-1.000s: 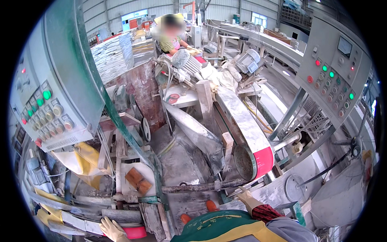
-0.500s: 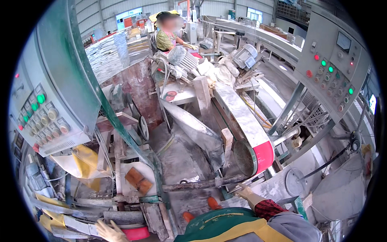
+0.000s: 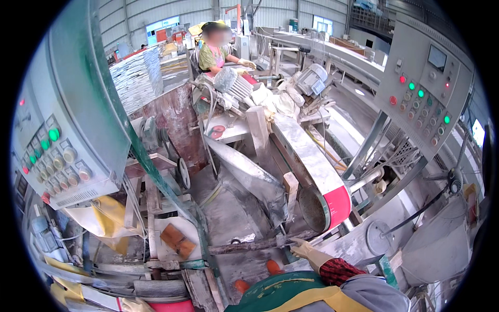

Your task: The person repeatedly picks up small rectangular pieces from a conveyor belt and places them into a machine hopper. The person wears gloves and an apron while performing this repetitive task in a factory setting.

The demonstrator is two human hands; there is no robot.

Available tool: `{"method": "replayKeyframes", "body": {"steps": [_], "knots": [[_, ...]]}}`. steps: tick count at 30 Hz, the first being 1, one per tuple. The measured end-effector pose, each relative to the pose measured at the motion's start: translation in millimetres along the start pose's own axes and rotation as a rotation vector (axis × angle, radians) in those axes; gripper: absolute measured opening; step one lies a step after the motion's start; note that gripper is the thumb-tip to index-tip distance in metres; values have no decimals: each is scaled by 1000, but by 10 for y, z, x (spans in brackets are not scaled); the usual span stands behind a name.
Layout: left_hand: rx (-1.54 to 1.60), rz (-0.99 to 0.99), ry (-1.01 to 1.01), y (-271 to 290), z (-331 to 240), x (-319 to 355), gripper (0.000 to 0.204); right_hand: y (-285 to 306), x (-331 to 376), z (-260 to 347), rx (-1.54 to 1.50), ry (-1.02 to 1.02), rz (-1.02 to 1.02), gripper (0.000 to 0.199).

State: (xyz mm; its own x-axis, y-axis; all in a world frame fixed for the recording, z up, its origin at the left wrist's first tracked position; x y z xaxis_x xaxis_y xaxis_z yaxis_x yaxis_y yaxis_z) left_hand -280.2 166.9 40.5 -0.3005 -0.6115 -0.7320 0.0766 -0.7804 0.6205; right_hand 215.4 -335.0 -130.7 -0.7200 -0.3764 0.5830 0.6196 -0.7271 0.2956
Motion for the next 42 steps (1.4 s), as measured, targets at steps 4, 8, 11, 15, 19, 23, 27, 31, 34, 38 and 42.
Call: {"method": "replayKeyframes", "body": {"steps": [4, 8, 11, 15, 19, 23, 27, 31, 34, 38, 42], "knots": [[87, 533, 353, -47, -102, 237, 60, -113, -93, -57, -1, -28, 47, 57], [202, 516, 257, 340, -592, 357, 60, -111, -223, -267, -241, -32, 52, 59], [364, 646, 407, 714, -854, 514, 71, -240, -156, -102, -415, -21, 124, 56], [1524, 785, 404, 707, -1838, 720, 63, -551, -43, 262, -564, 108, 275, 52], [1461, 787, -500, 2293, -3478, 184, 70, -762, 342, 1049, -703, 118, 460, 56], [1475, 564, -1034, 3220, -4305, 236, 69, -327, 801, 1606, -611, 403, 25, 61], [1762, 722, -1169, 3687, -4402, 114, 68, 491, 740, 1400, -781, 544, -347, 68], [1592, 817, -1026, 3058, -4194, 141, 65, 1377, 597, 1195, -960, 593, -676, 76], [1450, 976, -693, 1958, -3823, 252, 60, 1809, 90, 773, -935, 495, -848, 81], [1307, 1053, -349, 1304, -3050, 73, 55, 2146, -481, 365, -933, 531, -849, 77], [1143, 955, -68, 105, -1785, 126, 52, 2196, -684, 330, -830, 427, -925, 74]]}}
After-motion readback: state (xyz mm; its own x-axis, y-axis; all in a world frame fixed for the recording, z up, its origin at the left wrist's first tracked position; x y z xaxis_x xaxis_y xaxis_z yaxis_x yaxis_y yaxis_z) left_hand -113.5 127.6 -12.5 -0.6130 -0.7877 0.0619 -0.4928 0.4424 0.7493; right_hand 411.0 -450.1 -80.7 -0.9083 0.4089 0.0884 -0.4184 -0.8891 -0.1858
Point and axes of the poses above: each hand's wrist, its own x-axis away from the middle knuckle, its own y-axis out of the back of the hand, z = x × y, the point moved 5 cm from there along -x, towards the middle knuckle, and after that the axes turned 1 degree about z, right-handed, at the moved point
